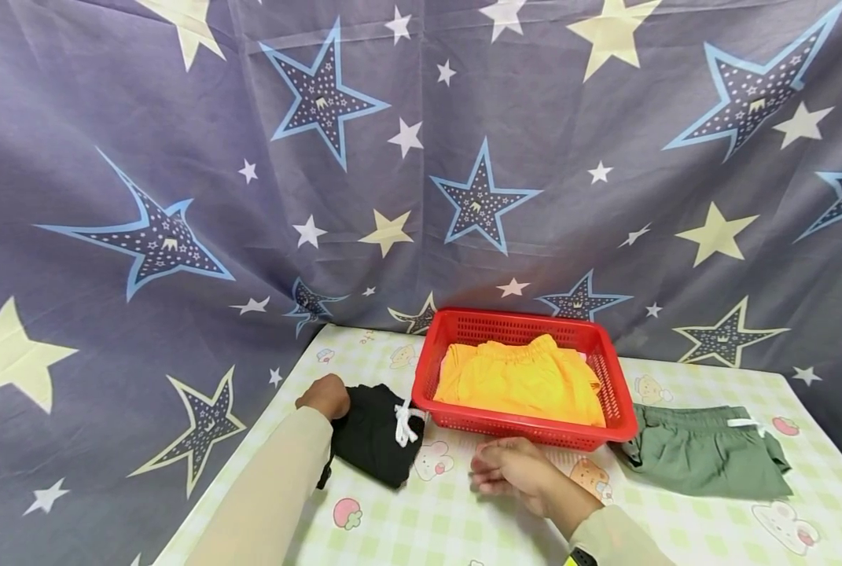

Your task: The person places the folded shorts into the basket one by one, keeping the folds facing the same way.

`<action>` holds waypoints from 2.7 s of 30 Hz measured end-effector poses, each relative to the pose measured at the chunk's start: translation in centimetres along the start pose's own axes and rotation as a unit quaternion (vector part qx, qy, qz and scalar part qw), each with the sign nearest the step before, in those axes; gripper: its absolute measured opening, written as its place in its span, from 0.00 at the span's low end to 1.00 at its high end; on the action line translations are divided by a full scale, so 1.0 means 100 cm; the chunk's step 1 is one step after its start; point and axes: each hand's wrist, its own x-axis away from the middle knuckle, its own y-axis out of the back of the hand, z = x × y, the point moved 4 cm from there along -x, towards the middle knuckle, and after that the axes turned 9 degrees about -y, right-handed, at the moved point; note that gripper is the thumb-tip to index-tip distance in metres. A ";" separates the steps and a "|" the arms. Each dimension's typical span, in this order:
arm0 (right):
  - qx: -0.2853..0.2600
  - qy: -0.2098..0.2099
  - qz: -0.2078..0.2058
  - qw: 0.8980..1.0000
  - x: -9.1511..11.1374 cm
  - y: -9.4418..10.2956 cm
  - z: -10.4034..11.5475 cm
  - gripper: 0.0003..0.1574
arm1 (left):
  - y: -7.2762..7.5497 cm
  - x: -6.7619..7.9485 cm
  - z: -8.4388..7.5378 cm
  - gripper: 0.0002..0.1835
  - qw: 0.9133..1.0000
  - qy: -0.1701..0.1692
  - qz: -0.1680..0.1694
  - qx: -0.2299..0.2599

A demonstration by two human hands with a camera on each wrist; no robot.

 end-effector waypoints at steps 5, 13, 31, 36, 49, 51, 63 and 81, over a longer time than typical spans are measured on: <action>0.005 -0.022 0.018 1.000 0.000 -0.004 -0.004 0.20 | 0.004 0.007 -0.011 0.09 0.996 -0.034 0.068 -0.052; -0.001 -0.042 0.029 0.999 -0.001 -0.009 -0.013 0.17 | 0.002 0.012 -0.023 0.16 0.973 -0.068 0.195 -0.105; 0.005 -0.052 -0.016 0.999 0.002 -0.002 -0.016 0.07 | -0.016 0.031 -0.041 0.04 0.959 -0.095 0.249 0.099; 0.005 -0.051 -0.032 0.998 0.003 0.004 -0.019 0.02 | -0.023 0.035 -0.042 0.10 0.950 -0.067 0.251 0.176; 0.025 -0.063 -0.065 0.996 0.007 0.008 -0.017 0.10 | -0.032 0.044 -0.047 0.13 0.939 -0.055 0.258 0.221; 0.027 -0.062 -0.072 0.995 0.007 0.009 -0.017 0.10 | -0.033 0.046 -0.047 0.14 0.938 -0.053 0.258 0.225; 0.025 -0.059 -0.153 0.986 0.017 0.030 -0.024 0.07 | -0.049 0.054 -0.055 0.14 0.932 -0.061 0.254 0.251; 0.031 -0.073 -0.200 0.977 0.040 0.063 -0.032 0.05 | -0.073 0.087 -0.079 0.15 0.927 -0.090 0.169 0.323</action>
